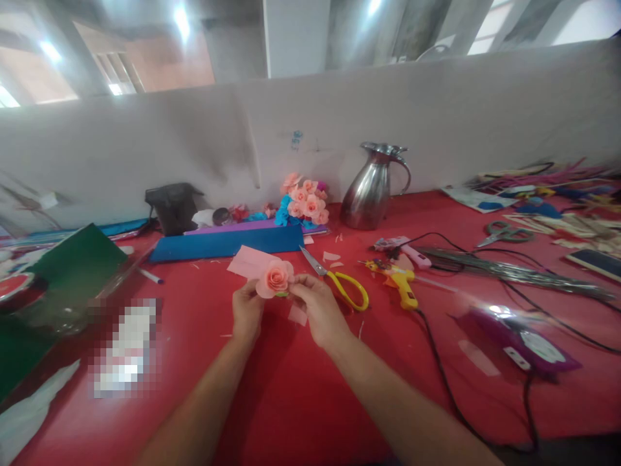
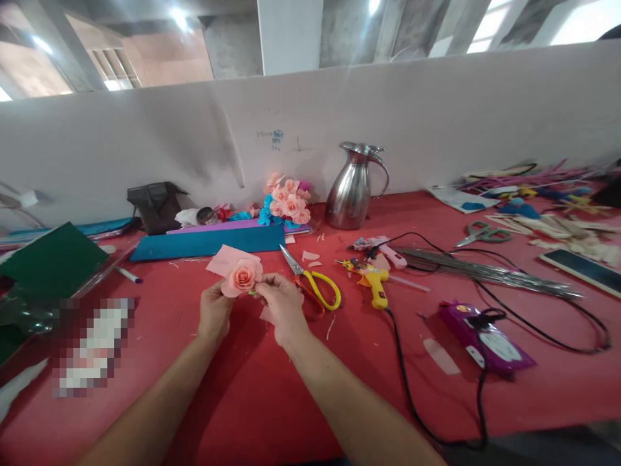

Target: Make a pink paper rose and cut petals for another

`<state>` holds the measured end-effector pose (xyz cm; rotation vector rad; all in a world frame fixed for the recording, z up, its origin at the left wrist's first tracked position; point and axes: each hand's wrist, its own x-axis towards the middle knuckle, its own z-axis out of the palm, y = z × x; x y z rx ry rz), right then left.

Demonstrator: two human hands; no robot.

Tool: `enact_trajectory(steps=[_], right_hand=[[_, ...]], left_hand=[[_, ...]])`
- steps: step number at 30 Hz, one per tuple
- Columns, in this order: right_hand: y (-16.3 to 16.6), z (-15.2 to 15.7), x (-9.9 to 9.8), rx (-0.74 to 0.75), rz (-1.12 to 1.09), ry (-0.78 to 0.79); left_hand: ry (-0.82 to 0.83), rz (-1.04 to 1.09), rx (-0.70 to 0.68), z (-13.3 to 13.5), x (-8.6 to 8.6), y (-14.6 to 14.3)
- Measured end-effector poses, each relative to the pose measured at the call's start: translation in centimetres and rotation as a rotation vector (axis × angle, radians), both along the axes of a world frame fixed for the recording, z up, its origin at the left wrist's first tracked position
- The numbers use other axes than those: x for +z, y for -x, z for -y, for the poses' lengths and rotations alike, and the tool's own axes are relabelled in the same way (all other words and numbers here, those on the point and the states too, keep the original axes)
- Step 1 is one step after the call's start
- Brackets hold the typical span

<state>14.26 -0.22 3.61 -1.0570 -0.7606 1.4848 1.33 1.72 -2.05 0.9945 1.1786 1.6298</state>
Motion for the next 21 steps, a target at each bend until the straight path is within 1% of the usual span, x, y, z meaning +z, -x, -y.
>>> enact_trajectory(steps=[4,8,13,15,19,21], right_hand=[[-0.2,-0.1,0.2,-0.043,0.063,0.005],[-0.1,0.2,0.8,-0.049,0.083,0.061],[0.1,0.4,1.0,0.071,0.043,0.145],[0.2,0.4,0.9,0.081,0.023,0.122],[0.1,0.2,0.7,0.041,-0.029,0.034],[0.1,0.2,0.7,0.051,-0.028,0.069]], left_hand=[[-0.005,-0.047,-0.04,0.1,0.1,0.2],[-0.012,-0.016,0.003,0.1,0.5,0.1],[-0.019,-0.005,0.062,0.2,1.0,-0.1],[-0.028,-0.013,0.07,0.3,1.0,-0.1],[-0.048,-0.054,0.078,0.2,0.7,0.0],[-0.063,-0.078,0.09,0.1,0.4,0.1]])
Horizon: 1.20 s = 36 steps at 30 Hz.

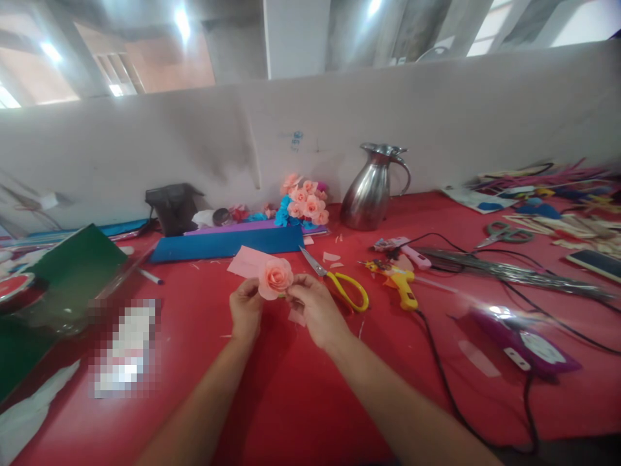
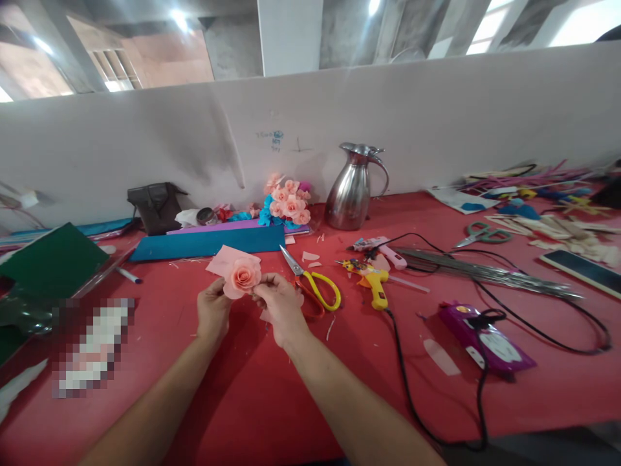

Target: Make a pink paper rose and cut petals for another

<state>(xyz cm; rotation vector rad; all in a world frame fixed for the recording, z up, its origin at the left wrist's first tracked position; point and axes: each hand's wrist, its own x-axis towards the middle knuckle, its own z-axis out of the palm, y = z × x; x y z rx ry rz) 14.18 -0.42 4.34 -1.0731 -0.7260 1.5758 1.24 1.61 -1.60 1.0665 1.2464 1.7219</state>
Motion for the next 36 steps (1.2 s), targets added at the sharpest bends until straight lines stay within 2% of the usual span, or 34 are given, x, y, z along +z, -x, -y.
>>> enact_trajectory(steps=[4,12,17,21,26,36], right_hand=[[-0.1,0.0,-0.2,0.098,-0.041,0.115],[0.0,-0.1,-1.0,0.26,-0.204,0.152],[0.0,-0.1,-1.1,0.228,-0.244,0.123],[0.1,-0.2,-1.1,0.294,-0.259,0.173],[0.2,0.0,-1.2,0.259,-0.307,0.145],[0.3,0.1,-1.4,0.233,-0.112,-0.01]], left_hand=[[-0.024,-0.012,0.024,-0.1,-0.4,0.2],[-0.002,-0.099,0.102,0.2,0.5,0.2],[-0.007,-0.089,0.114,0.2,0.2,0.3],[-0.008,-0.098,0.093,0.3,-0.2,0.3],[-0.015,-0.157,0.069,0.6,0.3,0.1],[0.005,0.031,-0.022,0.6,0.1,-0.4]])
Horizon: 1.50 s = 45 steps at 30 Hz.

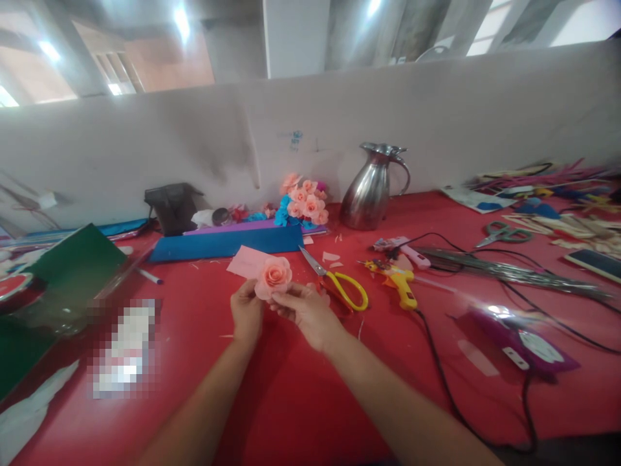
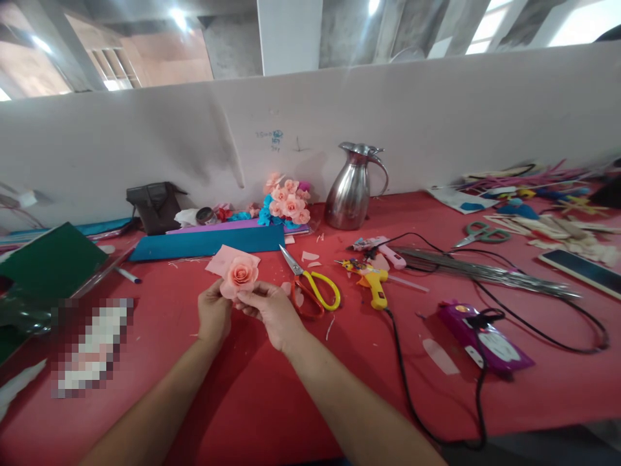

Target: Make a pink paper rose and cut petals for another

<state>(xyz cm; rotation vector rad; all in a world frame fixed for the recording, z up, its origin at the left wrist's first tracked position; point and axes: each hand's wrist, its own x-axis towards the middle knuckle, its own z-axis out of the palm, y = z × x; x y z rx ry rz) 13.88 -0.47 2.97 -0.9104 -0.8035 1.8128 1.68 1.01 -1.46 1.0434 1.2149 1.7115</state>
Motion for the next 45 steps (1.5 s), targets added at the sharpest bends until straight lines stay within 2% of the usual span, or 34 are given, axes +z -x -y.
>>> enact_trajectory(steps=[7,19,28,33,41,45], right_hand=[[-0.02,0.16,0.38,-0.027,0.123,-0.037],[0.1,0.3,0.69,-0.045,0.189,-0.06],[-0.1,0.23,0.44,0.036,0.123,-0.023],[-0.12,0.23,0.32,0.004,0.124,-0.015],[0.0,0.19,0.19,-0.011,0.122,-0.051],[0.02,0.52,0.49,0.085,0.193,-0.1]], left_hand=[[0.033,0.123,-0.095,-0.13,-0.09,-0.2],[0.051,0.063,-0.069,0.01,0.34,-0.16],[0.034,-0.012,-0.036,-0.11,-0.13,-0.07],[0.014,-0.07,-0.028,0.05,0.3,-0.04],[0.056,-0.043,-0.116,0.19,0.11,0.09],[0.079,0.034,-0.137,0.24,0.0,0.09]])
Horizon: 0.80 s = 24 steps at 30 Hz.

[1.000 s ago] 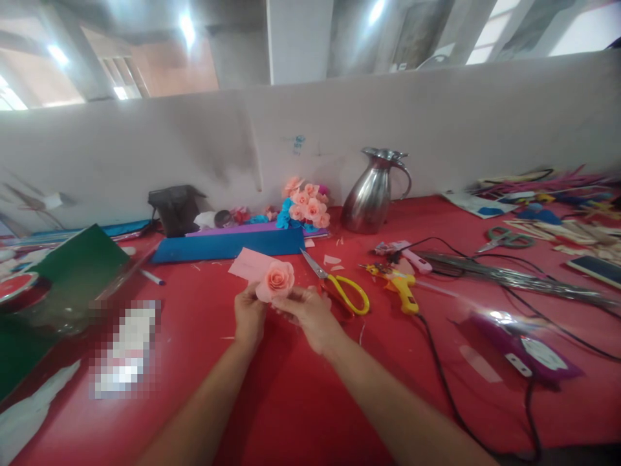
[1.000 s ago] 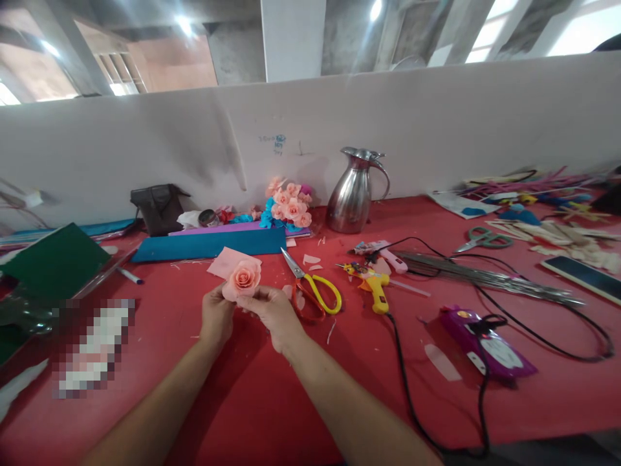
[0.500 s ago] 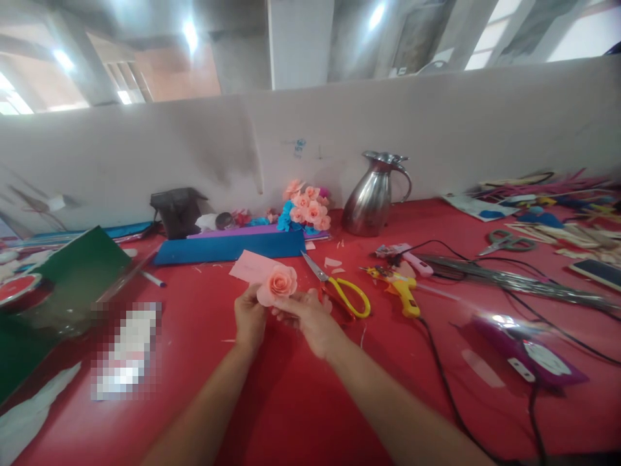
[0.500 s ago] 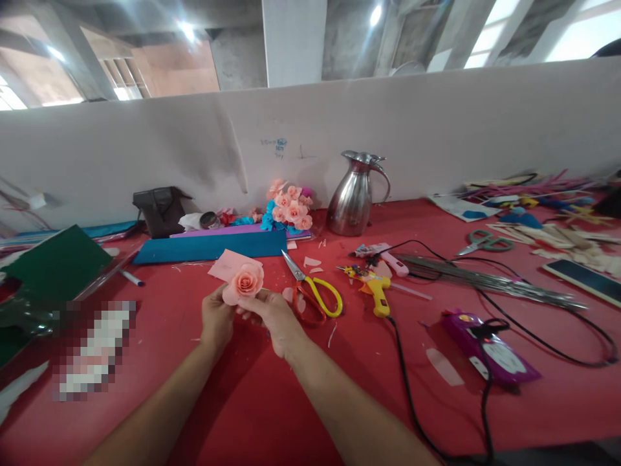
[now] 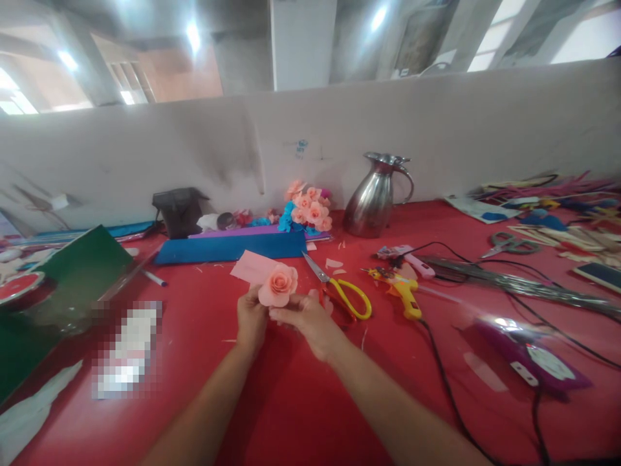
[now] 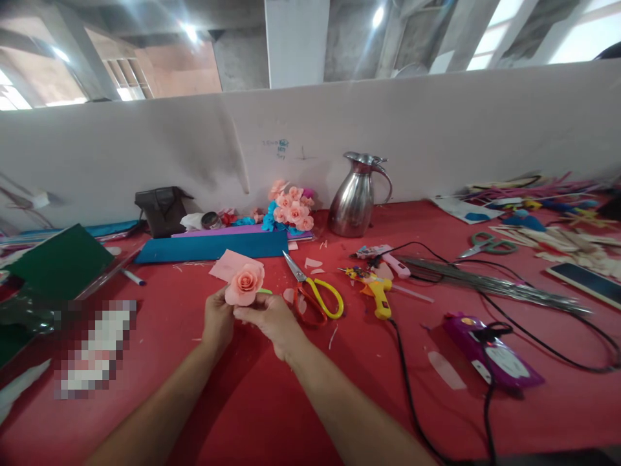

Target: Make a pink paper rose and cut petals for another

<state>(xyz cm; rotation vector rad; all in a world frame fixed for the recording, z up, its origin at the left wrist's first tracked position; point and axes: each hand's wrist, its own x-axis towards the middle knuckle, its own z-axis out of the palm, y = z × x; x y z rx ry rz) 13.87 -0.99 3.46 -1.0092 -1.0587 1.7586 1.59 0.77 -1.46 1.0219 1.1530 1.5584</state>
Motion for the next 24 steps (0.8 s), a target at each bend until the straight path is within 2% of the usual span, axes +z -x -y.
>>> enact_trajectory(steps=[4,7,16,21,24], right_hand=[[-0.1,0.4,0.5,0.183,0.187,-0.064],[-0.6,0.1,0.4,0.228,0.267,-0.101],[-3.4,-2.7,-0.3,-0.113,0.517,-0.288],[-4.0,-3.2,0.6,-0.321,0.379,-0.256],[-4.3,-3.1,1.0,-0.328,0.225,-0.243]], left_hand=[[0.051,0.044,0.044,-0.1,0.7,-0.2],[0.06,0.04,0.073,-0.4,1.1,-0.2],[-0.05,-0.094,-0.058,-0.6,0.6,0.1],[-0.126,-0.238,-0.072,-0.7,0.5,0.3],[-0.193,-0.354,-0.073,-0.8,0.4,0.6]])
